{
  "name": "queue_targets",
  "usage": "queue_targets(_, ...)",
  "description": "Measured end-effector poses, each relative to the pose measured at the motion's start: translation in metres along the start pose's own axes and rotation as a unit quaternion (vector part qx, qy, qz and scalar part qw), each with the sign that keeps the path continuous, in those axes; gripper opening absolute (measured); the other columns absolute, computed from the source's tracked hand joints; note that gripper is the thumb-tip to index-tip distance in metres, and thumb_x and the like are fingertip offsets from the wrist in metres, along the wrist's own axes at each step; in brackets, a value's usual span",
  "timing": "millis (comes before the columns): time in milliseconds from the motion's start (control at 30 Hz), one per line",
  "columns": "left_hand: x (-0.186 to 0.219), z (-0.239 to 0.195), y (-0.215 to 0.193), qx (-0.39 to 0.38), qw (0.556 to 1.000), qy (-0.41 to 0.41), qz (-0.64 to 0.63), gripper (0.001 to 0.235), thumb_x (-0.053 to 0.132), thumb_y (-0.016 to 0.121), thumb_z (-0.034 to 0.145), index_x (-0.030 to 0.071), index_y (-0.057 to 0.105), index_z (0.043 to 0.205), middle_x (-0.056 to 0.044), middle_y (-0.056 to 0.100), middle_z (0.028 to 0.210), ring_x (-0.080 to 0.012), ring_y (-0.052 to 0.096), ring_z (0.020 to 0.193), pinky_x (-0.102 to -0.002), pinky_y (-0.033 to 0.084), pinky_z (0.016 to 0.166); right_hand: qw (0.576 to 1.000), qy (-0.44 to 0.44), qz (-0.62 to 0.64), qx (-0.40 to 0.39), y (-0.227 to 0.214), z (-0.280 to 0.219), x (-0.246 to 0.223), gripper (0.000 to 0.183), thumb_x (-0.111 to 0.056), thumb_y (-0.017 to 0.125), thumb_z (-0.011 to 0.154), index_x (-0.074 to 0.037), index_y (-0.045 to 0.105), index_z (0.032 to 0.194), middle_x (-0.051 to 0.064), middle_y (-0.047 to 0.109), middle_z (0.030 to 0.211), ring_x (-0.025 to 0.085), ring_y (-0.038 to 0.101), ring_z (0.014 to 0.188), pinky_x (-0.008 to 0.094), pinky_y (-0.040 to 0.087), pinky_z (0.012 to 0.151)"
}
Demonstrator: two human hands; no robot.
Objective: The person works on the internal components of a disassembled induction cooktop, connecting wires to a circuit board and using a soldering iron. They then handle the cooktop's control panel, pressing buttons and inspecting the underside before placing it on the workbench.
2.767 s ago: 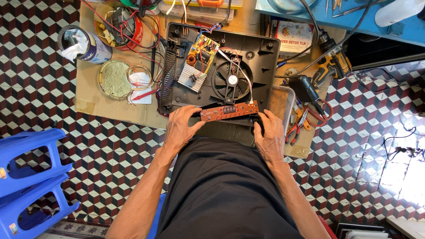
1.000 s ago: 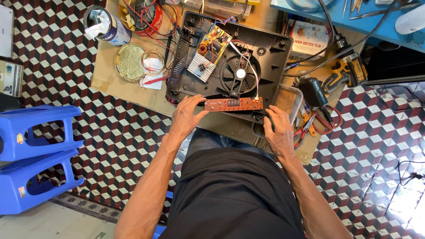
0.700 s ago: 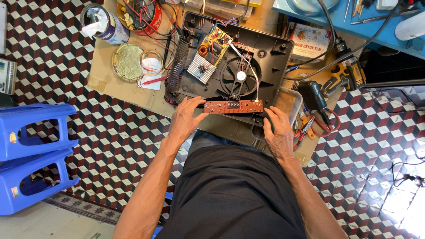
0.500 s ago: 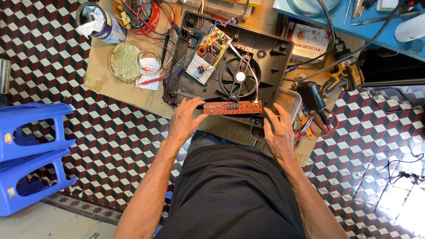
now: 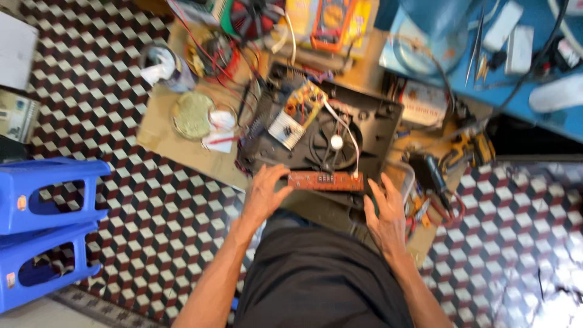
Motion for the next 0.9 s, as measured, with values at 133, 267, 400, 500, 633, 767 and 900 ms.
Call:
queue_targets(133, 0.013, 0.004, -0.010, -0.001, 1.000, -0.009, -0.012, 0.043, 0.021, 0.081, 0.081, 0.006, 0.068, 0.119, -0.017, 0.067, 0.130, -0.0373, 0.059, 0.125, -0.050, 0.037, 0.116, 0.999, -0.005, 0.009, 0.038, -0.006, 0.005, -0.005, 0.047, -0.013, 0.068, 0.090, -0.004, 0.061, 0.136, 0.020, 0.053, 0.148, 0.037, 0.051, 0.135, 0.043, 0.042, 0.111)
queue_targets(267, 0.035, 0.025, -0.048, 0.058, 0.993, -0.074, -0.068, 0.036, 0.024, 0.076, 0.082, 0.007, 0.072, 0.114, -0.019, 0.070, 0.119, -0.0354, 0.067, 0.110, -0.042, 0.051, 0.093, 0.995, -0.050, 0.033, 0.074, -0.003, 0.022, -0.018, 0.049, -0.011, 0.072, 0.083, -0.007, 0.063, 0.131, 0.017, 0.056, 0.143, 0.033, 0.056, 0.129, 0.041, 0.044, 0.108)
queue_targets(400, 0.035, 0.077, -0.088, 0.086, 0.971, -0.217, -0.061, 0.026, 0.033, 0.066, 0.097, 0.009, 0.076, 0.102, -0.012, 0.080, 0.089, -0.0287, 0.077, 0.083, -0.039, 0.057, 0.076, 0.992, -0.072, 0.085, 0.066, 0.009, 0.053, -0.047, 0.047, -0.009, 0.072, 0.082, -0.009, 0.066, 0.129, 0.013, 0.060, 0.140, 0.027, 0.061, 0.126, 0.037, 0.049, 0.104)
queue_targets(500, 0.017, 0.147, -0.105, 0.093, 0.966, -0.237, -0.054, 0.036, 0.036, 0.059, 0.103, 0.006, 0.079, 0.097, -0.014, 0.081, 0.088, -0.0284, 0.077, 0.084, -0.038, 0.056, 0.081, 0.987, -0.062, 0.144, 0.035, 0.019, 0.083, -0.089, 0.042, -0.005, 0.071, 0.085, -0.008, 0.069, 0.127, 0.011, 0.065, 0.136, 0.026, 0.063, 0.127, 0.037, 0.050, 0.105)
queue_targets(633, -0.016, 0.272, -0.100, 0.119, 0.938, -0.088, -0.313, 0.052, 0.022, 0.071, 0.090, 0.011, 0.053, 0.137, -0.013, 0.064, 0.129, -0.0229, 0.068, 0.113, -0.038, 0.057, 0.094, 0.982, -0.003, 0.185, -0.034, 0.041, 0.146, -0.155, 0.039, -0.002, 0.073, 0.083, -0.005, 0.071, 0.122, 0.009, 0.070, 0.132, 0.020, 0.070, 0.112, 0.034, 0.052, 0.097)
queue_targets(767, -0.064, 0.388, -0.075, 0.046, 0.990, -0.093, -0.096, 0.032, 0.022, 0.065, 0.094, 0.009, 0.067, 0.123, -0.012, 0.075, 0.116, -0.0263, 0.074, 0.100, -0.039, 0.058, 0.087, 0.964, 0.054, 0.256, -0.038, 0.059, 0.200, -0.198, 0.035, -0.005, 0.070, 0.087, -0.004, 0.069, 0.122, 0.006, 0.071, 0.128, 0.014, 0.075, 0.102, 0.028, 0.059, 0.089)
queue_targets(900, -0.119, 0.487, -0.055, 0.084, 0.988, 0.011, 0.126, 0.019, 0.014, 0.067, 0.090, 0.005, 0.072, 0.106, -0.016, 0.071, 0.109, -0.0370, 0.069, 0.098, -0.047, 0.055, 0.084, 0.964, 0.108, 0.240, -0.047, 0.087, 0.244, -0.205, 0.037, -0.004, 0.070, 0.086, -0.005, 0.068, 0.123, 0.005, 0.072, 0.126, 0.014, 0.075, 0.099, 0.027, 0.059, 0.085)
Point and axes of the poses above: each hand's wrist, its own z-axis towards the middle knuckle, its own y-axis out of the palm, x = y × z, the point moved 3 cm from there along z, towards the middle knuckle
